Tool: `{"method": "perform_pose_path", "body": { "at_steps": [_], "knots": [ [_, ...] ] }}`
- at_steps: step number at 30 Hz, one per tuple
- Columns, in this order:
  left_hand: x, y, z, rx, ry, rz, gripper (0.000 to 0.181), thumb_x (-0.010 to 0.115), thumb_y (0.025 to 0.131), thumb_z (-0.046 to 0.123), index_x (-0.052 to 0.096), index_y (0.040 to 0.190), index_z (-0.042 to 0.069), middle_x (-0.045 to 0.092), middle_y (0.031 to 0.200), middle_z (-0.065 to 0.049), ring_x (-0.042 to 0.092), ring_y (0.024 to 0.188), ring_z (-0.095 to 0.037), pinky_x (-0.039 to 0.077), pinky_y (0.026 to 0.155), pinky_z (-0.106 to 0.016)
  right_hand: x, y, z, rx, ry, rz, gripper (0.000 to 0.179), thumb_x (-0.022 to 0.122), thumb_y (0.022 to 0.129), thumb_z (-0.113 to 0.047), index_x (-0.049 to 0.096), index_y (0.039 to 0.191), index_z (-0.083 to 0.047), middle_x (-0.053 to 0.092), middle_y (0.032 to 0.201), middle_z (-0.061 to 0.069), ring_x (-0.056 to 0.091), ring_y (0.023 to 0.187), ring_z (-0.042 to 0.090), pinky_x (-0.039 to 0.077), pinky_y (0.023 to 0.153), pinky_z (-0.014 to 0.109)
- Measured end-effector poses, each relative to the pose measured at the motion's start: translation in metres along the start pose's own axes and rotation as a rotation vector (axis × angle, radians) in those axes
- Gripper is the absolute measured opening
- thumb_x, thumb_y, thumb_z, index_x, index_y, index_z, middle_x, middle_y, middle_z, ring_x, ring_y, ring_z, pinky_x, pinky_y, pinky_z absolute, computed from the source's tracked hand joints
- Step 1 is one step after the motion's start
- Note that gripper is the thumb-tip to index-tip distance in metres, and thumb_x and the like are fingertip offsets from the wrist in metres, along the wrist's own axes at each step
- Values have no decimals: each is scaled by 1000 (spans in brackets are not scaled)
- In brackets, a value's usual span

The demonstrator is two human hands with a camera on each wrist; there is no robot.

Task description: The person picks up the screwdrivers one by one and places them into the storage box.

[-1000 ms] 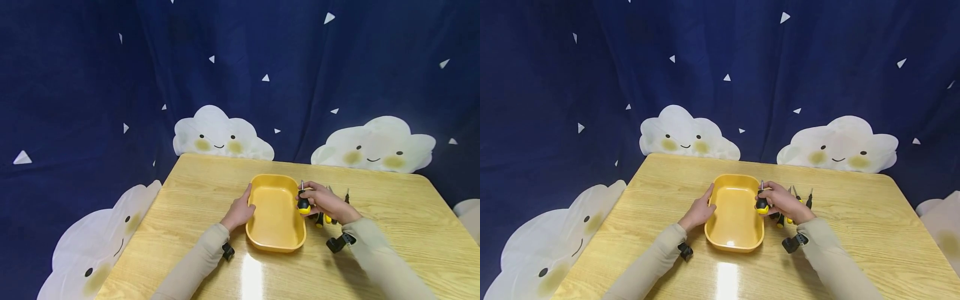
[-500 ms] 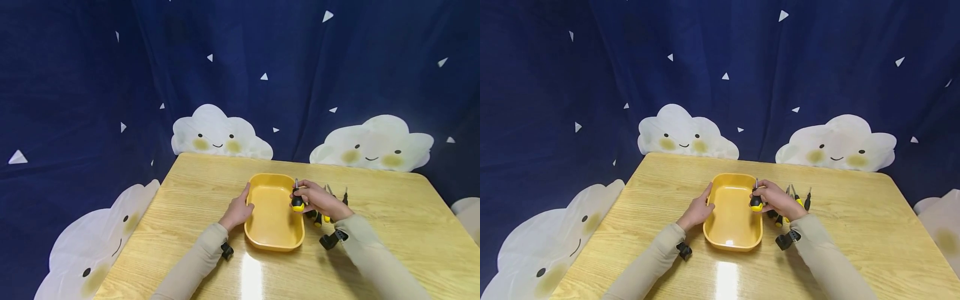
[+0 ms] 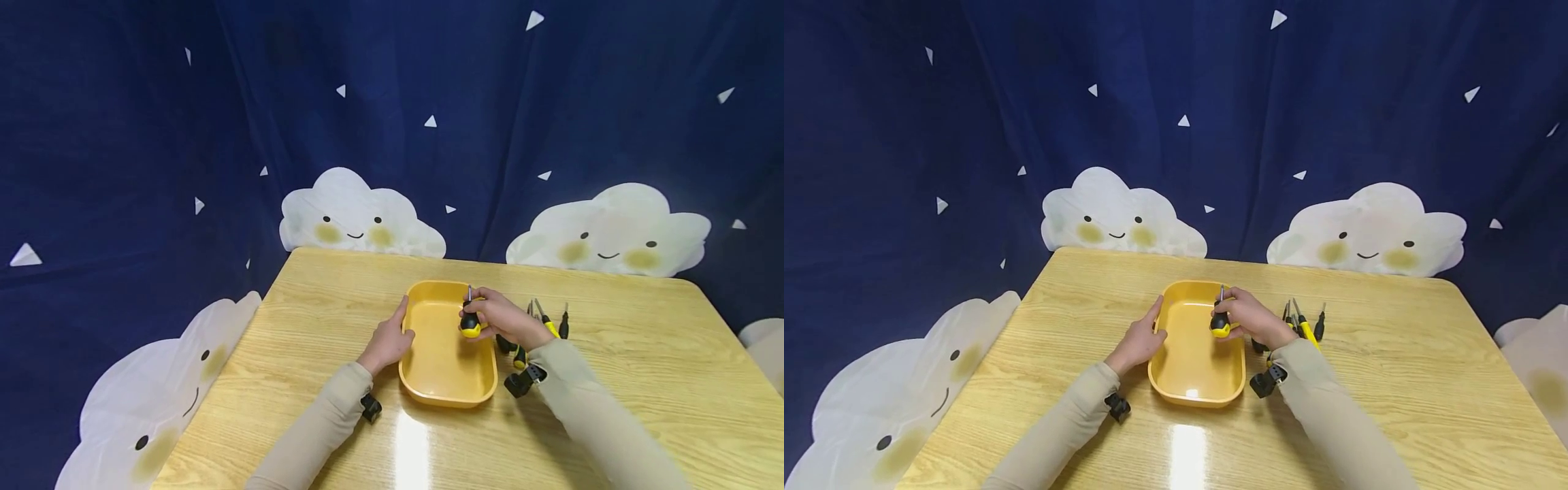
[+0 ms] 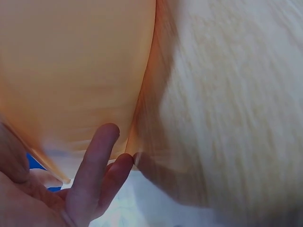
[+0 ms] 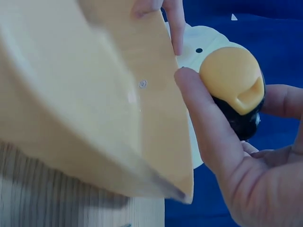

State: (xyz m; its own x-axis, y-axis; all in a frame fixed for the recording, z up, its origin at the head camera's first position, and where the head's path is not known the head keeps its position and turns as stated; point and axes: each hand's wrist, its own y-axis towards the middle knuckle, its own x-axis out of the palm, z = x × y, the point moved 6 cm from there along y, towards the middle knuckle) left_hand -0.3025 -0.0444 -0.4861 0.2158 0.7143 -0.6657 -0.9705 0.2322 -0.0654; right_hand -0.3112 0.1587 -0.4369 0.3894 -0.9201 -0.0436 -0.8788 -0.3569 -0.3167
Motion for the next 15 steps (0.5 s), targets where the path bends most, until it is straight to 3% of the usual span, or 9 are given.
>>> {"method": "perform_pose_path", "body": {
  "at_steps": [3,6,10,15],
  "knots": [
    [1,-1,0,9,-13,7,72,48,92,18,12,154,20,62,106,-24,41,42,-13,41,45,-27,6,3,1,-1,2,1,41,45,93,-6,29,127,11,46,112,25,64,86,31,52,73,51],
    [3,0,0,10,-16,-4,72,48,92,18,11,154,20,63,86,-22,37,39,-11,38,42,-26,10,7,2,14,16,4,39,46,93,-5,31,126,10,47,110,23,64,85,30,52,72,50],
    [2,0,0,7,-12,-6,72,48,93,18,11,154,20,58,72,-16,34,38,-10,38,42,-25,14,13,4,32,38,3,35,46,93,-5,32,122,9,47,106,21,62,84,29,52,72,50],
    [-1,-2,0,8,-12,0,72,48,93,18,11,154,21,60,78,-18,36,39,-11,38,43,-26,19,18,4,54,49,3,30,45,94,-6,34,119,7,48,104,19,62,86,30,52,73,51]
  ]
}}
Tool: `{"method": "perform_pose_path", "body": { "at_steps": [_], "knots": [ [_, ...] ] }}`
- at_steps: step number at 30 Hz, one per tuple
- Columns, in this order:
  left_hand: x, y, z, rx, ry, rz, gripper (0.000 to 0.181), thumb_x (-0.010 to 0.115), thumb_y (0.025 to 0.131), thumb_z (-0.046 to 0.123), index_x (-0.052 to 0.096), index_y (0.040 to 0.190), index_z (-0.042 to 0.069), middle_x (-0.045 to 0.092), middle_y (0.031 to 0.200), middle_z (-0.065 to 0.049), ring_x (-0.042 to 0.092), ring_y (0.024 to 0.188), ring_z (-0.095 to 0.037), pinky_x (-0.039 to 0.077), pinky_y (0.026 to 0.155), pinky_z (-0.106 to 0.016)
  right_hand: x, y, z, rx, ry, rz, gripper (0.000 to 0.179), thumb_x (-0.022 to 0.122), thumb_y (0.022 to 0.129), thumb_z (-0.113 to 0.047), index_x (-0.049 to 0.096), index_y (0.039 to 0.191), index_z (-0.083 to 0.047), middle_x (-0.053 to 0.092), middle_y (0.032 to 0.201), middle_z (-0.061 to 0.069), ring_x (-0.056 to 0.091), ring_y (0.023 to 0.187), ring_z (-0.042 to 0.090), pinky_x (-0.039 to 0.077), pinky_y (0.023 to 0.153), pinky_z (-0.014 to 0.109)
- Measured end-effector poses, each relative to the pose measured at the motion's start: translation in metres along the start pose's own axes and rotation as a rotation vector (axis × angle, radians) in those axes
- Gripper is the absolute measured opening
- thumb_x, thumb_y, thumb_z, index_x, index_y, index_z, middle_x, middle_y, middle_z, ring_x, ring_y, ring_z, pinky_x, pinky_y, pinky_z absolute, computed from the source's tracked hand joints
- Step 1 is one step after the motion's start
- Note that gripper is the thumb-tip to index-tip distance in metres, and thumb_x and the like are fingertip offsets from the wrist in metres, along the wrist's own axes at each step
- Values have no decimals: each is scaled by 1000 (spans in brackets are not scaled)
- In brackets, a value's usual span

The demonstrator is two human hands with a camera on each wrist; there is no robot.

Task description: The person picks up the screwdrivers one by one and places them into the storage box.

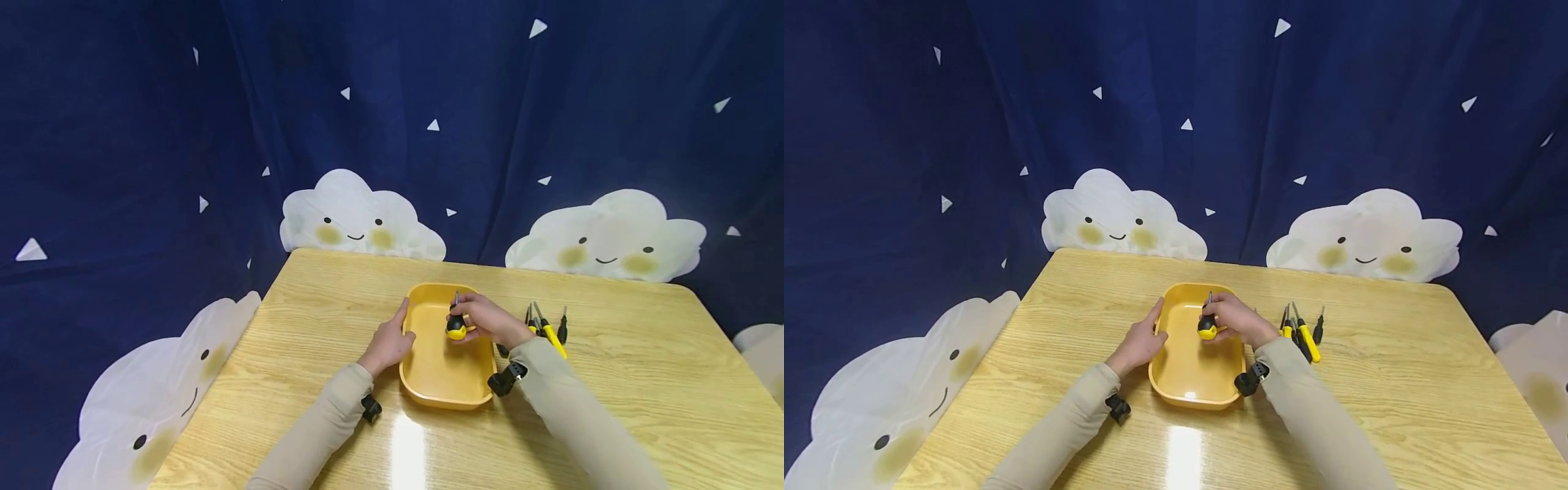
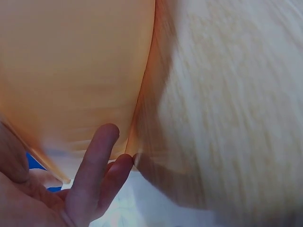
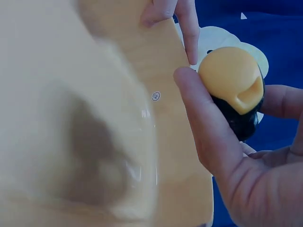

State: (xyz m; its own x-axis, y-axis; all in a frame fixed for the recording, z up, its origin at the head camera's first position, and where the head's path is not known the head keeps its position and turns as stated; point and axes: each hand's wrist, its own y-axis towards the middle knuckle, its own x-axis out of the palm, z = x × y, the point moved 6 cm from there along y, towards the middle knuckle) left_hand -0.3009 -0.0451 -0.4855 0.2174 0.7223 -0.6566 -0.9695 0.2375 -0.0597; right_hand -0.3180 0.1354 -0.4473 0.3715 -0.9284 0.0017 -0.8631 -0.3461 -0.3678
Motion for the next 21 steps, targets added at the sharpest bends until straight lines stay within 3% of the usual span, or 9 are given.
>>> {"method": "perform_pose_path", "body": {
  "at_steps": [7,12,21],
  "knots": [
    [0,0,-1,3,15,12,72,49,93,18,12,154,21,61,86,-17,41,40,-13,41,45,-28,5,6,2,28,42,-16,29,44,94,-6,34,118,6,45,106,20,63,88,32,50,75,51],
    [0,0,-2,-6,19,17,72,50,92,18,13,154,21,61,108,-24,48,47,-16,43,50,-29,10,12,4,50,56,-14,35,46,94,-7,34,123,9,45,107,21,62,88,32,50,75,50],
    [0,2,0,-1,43,13,71,51,93,17,14,154,20,62,90,-17,45,45,-14,41,49,-29,15,22,12,59,52,17,29,45,93,-4,36,118,7,46,103,20,63,83,30,50,75,51]
  ]
}}
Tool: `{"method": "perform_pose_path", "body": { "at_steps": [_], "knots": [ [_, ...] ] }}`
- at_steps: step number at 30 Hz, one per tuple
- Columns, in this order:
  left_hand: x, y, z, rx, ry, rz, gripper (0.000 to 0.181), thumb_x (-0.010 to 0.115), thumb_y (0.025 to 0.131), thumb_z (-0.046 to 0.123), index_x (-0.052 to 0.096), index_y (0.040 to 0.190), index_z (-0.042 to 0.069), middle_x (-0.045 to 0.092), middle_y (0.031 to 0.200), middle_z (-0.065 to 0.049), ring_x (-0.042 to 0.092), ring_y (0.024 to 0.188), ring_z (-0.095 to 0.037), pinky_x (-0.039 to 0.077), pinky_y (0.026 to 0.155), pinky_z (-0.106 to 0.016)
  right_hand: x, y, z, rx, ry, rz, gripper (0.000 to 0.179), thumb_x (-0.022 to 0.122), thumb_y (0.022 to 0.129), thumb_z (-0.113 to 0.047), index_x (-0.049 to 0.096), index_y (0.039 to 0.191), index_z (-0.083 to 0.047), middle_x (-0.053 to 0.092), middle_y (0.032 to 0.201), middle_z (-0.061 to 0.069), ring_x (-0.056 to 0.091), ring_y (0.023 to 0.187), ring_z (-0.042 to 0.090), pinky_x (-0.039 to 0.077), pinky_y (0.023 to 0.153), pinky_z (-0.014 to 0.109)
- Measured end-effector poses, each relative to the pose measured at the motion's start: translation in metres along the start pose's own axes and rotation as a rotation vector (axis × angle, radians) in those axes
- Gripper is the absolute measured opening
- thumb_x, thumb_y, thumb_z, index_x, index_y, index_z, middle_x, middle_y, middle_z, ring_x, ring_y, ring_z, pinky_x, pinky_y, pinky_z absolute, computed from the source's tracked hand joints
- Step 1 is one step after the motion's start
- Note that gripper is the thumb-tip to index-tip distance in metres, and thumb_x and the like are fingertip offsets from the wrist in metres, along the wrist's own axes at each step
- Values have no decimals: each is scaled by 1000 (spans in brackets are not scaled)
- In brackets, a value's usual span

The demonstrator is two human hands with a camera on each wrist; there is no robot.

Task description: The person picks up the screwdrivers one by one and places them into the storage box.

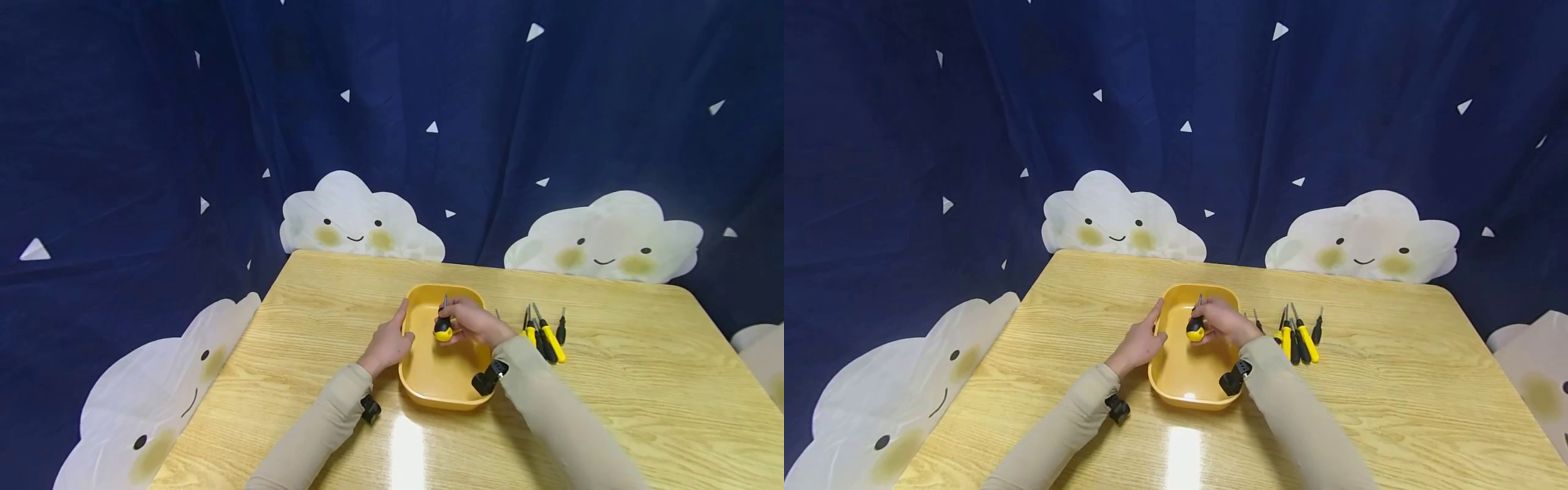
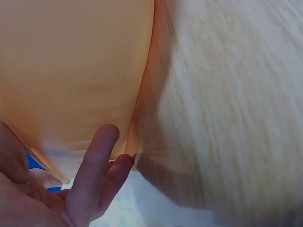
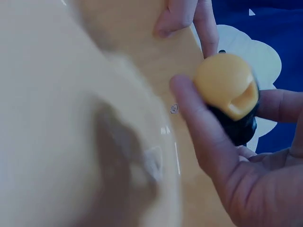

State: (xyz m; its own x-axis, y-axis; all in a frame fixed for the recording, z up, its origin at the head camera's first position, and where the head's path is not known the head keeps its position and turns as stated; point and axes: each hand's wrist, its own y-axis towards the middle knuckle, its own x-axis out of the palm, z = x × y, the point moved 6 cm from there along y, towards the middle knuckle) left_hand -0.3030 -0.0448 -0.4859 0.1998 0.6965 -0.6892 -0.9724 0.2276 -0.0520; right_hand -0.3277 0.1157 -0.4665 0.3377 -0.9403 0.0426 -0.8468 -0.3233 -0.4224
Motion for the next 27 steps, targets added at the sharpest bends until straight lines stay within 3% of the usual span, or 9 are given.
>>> {"method": "perform_pose_path", "body": {
  "at_steps": [5,8,12,15,21,27],
  "knots": [
    [0,1,-1,-2,-10,-11,71,50,93,18,12,154,21,60,84,-16,42,43,-13,40,48,-28,4,4,3,-5,-21,-7,28,45,93,-4,36,117,8,48,103,21,63,81,29,52,73,50],
    [0,1,-1,-11,-26,-13,71,49,94,18,12,154,22,61,109,-23,46,46,-14,43,52,-29,7,6,6,-10,-46,-16,25,45,92,-3,38,113,9,51,102,22,64,80,29,52,73,50],
    [1,0,0,-12,-26,-9,70,49,94,18,14,154,21,48,135,-21,55,62,-18,46,64,-31,9,10,13,9,-82,-7,24,45,92,-2,39,113,9,54,100,23,63,81,29,53,70,48],
    [1,0,-1,-11,-19,-7,70,50,94,18,14,154,21,46,137,-20,56,73,-20,46,69,-32,11,11,18,26,-90,-2,25,45,92,-3,39,114,8,53,101,22,62,83,30,54,69,47],
    [2,1,-4,-18,-27,-2,70,50,94,19,14,154,22,44,139,-20,57,78,-22,46,71,-34,18,15,25,23,-114,-36,21,46,93,-4,40,110,6,54,95,20,63,78,27,54,67,44],
    [2,1,-4,-14,-20,-6,70,51,93,19,15,154,21,46,138,-21,56,71,-20,46,68,-34,20,18,29,12,-148,-48,17,47,92,-3,44,105,8,57,90,20,63,72,26,55,64,43]
  ]
}}
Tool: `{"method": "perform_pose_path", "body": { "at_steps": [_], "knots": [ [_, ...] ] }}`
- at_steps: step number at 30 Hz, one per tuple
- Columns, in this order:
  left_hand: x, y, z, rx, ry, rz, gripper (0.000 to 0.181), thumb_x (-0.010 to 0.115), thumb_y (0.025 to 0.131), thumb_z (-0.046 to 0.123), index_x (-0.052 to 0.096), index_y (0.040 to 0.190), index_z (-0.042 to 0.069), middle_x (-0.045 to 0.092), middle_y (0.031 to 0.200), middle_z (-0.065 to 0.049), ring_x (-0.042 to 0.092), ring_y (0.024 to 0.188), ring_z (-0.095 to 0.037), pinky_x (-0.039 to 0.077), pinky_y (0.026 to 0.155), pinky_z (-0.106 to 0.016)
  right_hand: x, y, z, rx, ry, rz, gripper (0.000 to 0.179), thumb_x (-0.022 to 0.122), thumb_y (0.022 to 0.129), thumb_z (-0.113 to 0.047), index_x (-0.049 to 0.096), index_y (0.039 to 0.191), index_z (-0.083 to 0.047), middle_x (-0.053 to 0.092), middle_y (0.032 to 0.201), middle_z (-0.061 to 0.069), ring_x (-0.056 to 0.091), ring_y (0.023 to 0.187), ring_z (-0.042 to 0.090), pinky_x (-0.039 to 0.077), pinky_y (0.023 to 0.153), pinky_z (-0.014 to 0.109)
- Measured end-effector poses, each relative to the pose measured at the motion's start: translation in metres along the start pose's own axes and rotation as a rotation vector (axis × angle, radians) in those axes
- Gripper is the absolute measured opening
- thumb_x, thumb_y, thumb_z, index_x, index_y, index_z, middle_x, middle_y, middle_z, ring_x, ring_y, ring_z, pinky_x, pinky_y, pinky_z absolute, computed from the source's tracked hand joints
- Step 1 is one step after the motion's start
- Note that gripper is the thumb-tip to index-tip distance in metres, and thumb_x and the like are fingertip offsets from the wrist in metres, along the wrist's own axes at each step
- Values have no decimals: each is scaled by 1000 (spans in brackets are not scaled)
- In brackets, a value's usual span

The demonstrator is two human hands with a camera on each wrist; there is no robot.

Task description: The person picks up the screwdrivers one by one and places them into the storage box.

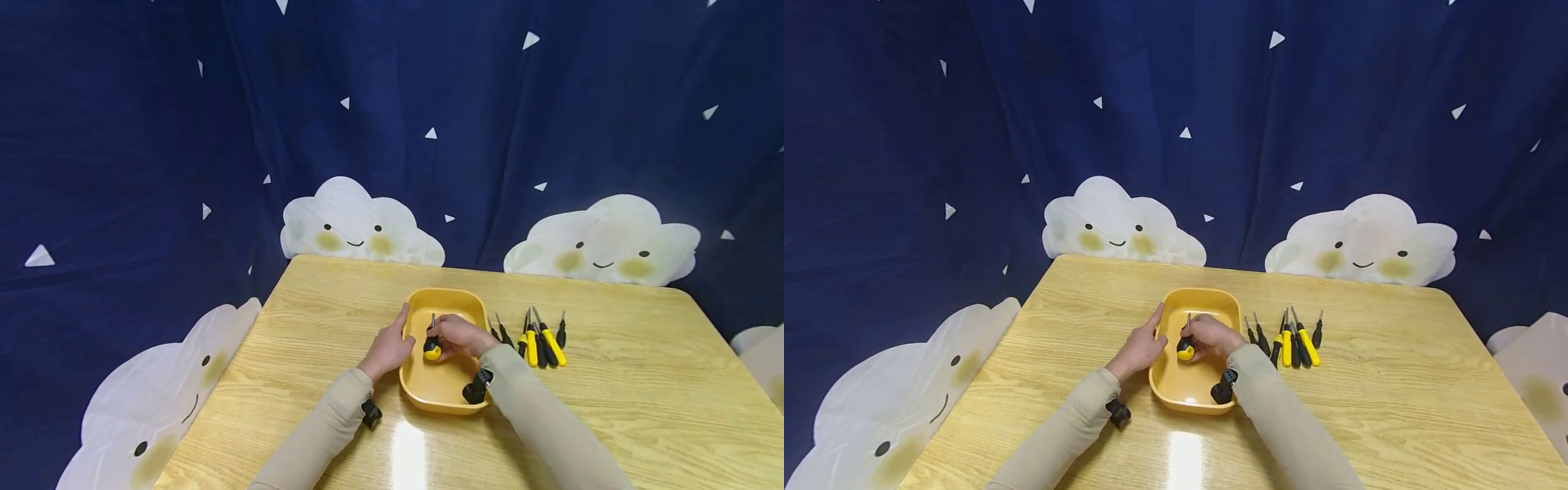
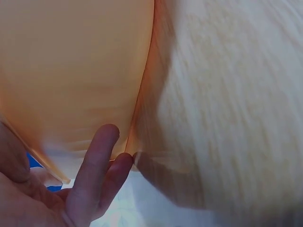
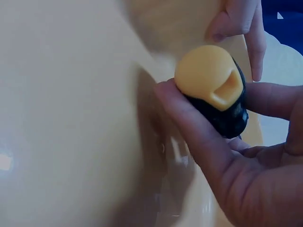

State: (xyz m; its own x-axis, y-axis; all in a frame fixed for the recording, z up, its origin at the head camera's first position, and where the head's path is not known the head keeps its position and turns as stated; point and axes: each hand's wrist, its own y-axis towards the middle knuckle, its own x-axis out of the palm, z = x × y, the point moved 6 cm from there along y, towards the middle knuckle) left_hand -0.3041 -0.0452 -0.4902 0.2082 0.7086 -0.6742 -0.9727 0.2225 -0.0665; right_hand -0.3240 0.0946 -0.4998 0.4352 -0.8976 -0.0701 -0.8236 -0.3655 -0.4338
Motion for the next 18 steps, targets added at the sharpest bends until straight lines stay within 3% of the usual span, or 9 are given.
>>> {"method": "perform_pose_path", "body": {
  "at_steps": [4,12,18],
  "knots": [
    [0,-1,2,-7,-9,-3,69,50,94,19,15,154,20,50,133,-22,52,59,-19,44,59,-31,1,0,2,7,-13,-2,14,47,92,-3,45,102,8,58,89,21,63,72,27,55,64,44],
    [0,-1,1,-15,-1,-2,70,50,94,19,14,154,22,47,135,-23,53,60,-18,44,59,-30,0,3,6,32,-66,39,12,52,93,-7,49,96,5,59,83,18,64,64,24,55,59,39],
    [1,-1,0,-18,3,-7,70,49,94,19,13,154,24,52,128,-24,46,47,-15,42,51,-29,0,3,7,37,-83,52,16,53,93,-9,50,100,6,59,85,19,65,66,24,55,59,38]
  ]
}}
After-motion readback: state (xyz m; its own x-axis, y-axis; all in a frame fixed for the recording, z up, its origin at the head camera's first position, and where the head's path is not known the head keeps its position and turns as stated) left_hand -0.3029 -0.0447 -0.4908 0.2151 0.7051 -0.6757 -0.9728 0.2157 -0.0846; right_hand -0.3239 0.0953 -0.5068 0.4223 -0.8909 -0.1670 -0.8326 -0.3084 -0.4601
